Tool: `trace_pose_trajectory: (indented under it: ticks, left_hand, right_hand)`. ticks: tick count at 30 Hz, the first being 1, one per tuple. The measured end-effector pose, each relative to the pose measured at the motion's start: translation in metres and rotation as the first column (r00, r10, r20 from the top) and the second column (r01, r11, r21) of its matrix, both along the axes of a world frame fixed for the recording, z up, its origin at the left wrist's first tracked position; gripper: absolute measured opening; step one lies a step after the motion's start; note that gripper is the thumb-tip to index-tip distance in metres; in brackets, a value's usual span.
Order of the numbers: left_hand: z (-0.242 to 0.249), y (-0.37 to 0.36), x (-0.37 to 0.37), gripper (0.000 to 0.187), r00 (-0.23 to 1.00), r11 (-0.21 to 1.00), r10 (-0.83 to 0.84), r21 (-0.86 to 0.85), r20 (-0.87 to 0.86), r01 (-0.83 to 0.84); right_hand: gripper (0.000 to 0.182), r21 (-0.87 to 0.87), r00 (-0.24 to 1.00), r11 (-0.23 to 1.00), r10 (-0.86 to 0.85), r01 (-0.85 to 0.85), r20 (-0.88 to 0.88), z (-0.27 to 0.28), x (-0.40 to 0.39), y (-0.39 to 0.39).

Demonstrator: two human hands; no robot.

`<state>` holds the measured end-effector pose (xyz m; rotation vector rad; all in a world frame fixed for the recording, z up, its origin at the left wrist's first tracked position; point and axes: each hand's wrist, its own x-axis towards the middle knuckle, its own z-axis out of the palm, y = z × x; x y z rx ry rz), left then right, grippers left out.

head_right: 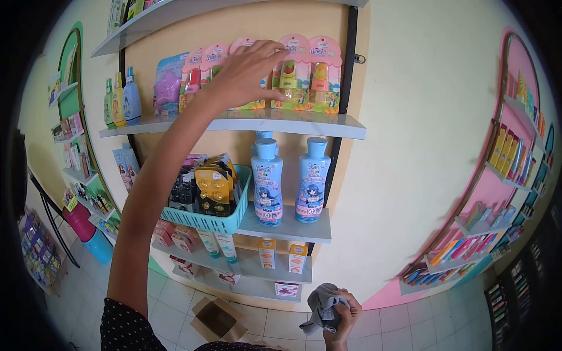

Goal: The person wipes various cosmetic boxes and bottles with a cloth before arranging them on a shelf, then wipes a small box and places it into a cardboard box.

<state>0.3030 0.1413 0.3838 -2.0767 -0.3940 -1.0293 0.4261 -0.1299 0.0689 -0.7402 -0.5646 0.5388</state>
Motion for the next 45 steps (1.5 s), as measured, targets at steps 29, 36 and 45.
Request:
trace_pose_trajectory:
  ticks: [29, 36, 45]
  left_hand:
    - [-0.137, -0.157, -0.014, 0.079, 0.613, 0.438, -0.783, -0.605, 0.107, 0.665]
    - [-0.141, -0.159, -0.012, 0.077, 0.593, 0.273, -0.756, -0.690, 0.277, 0.670]
    - [-0.020, -0.099, -0.016, 0.065, 0.911, 0.917, -0.383, -0.058, 0.155, 0.395]
  right_hand:
    - [0.036, 0.256, 0.969, 0.951, -0.211, 0.173, 0.130, 0.106, -0.005, 0.030]
    - [0.031, 0.306, 0.719, 0.848, -0.530, 0.434, 0.449, 0.073, -0.019, 0.034]
    - [0.022, 0.303, 0.903, 0.918, -0.339, 0.256, 0.264, 0.059, 0.001, 0.014]
